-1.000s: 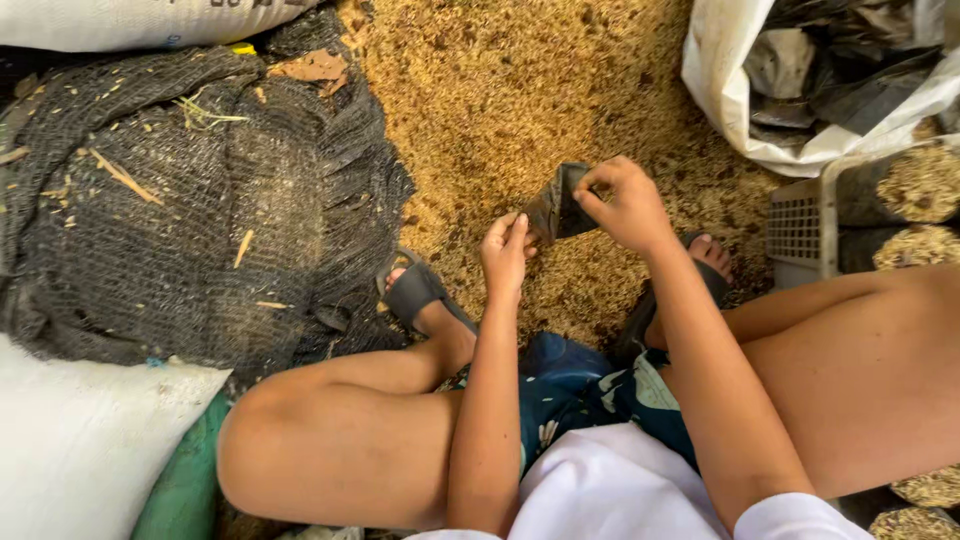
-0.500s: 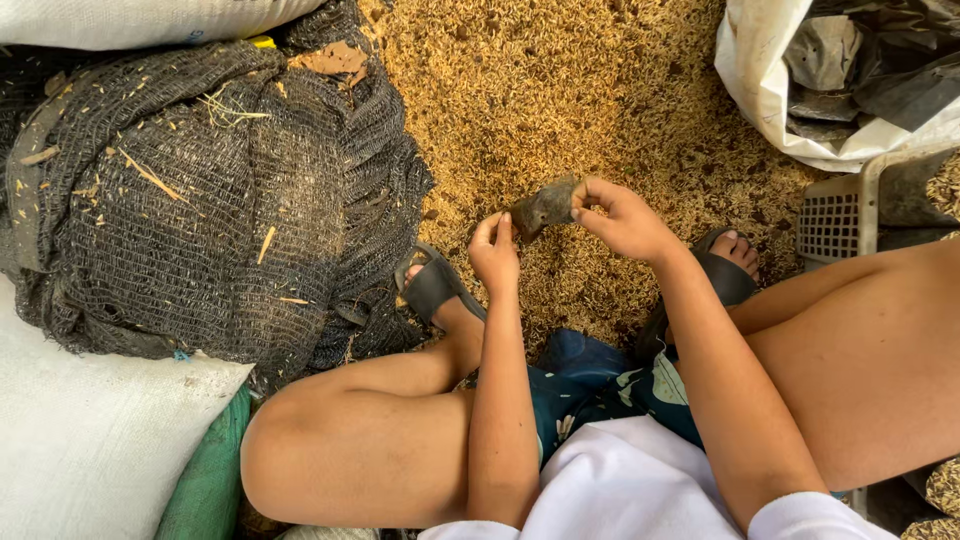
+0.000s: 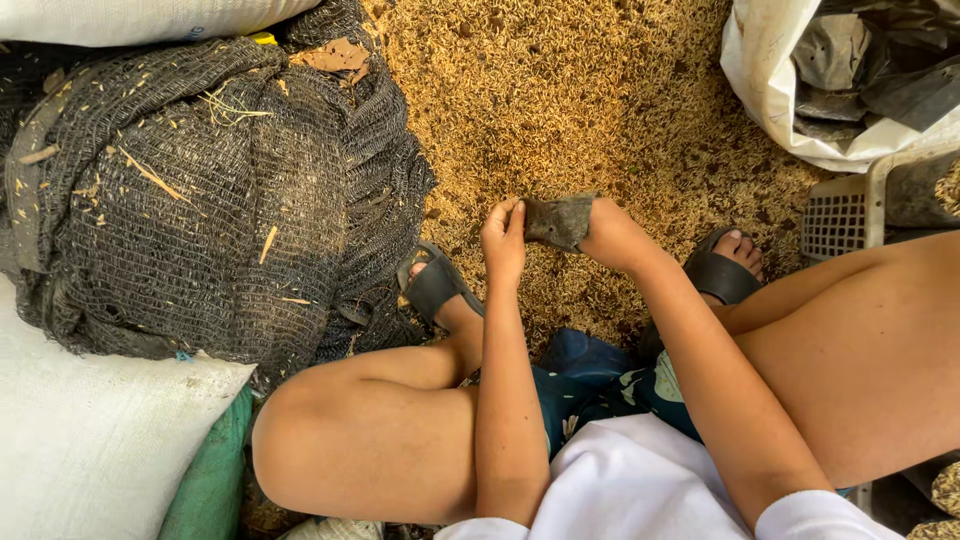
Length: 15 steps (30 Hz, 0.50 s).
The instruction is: The person sits on the floor and repeatedly scoops loose granular material into small dark bags. They fold the top of each bag to seal it and place the finished packages into a nearby white crate. The process is repeated continuously throughout the clip.
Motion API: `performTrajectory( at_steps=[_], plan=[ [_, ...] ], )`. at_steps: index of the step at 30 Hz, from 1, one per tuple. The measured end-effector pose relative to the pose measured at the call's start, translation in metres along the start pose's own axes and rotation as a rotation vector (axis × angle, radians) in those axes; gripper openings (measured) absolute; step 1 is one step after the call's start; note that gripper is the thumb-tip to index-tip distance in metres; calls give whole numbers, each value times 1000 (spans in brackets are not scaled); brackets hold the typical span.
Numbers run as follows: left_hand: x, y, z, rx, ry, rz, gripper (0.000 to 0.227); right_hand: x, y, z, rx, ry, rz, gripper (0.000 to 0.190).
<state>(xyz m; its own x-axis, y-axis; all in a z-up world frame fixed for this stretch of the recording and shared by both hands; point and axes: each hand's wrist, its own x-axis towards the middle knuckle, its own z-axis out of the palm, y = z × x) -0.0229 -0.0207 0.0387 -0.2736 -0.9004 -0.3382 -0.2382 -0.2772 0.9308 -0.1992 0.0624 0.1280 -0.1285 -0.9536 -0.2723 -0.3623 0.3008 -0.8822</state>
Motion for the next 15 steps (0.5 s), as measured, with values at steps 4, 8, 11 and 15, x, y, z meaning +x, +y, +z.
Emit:
performTrajectory(
  at_steps=[4, 8, 11, 15],
  plan=[
    [-1, -2, 2, 13, 22, 114, 21, -1, -11, 8, -111, 2, -100, 29],
    [-3, 8, 1, 120, 19, 71, 23, -2, -10, 15, -96, 100, -211, 37],
    [-5, 17, 7, 204, -36, -18, 26, -5, -2, 16, -170, 81, -66, 37],
    [-6, 18, 3, 199, -1, -97, 28, -8, 1, 24, -164, 48, -156, 38]
  ],
)
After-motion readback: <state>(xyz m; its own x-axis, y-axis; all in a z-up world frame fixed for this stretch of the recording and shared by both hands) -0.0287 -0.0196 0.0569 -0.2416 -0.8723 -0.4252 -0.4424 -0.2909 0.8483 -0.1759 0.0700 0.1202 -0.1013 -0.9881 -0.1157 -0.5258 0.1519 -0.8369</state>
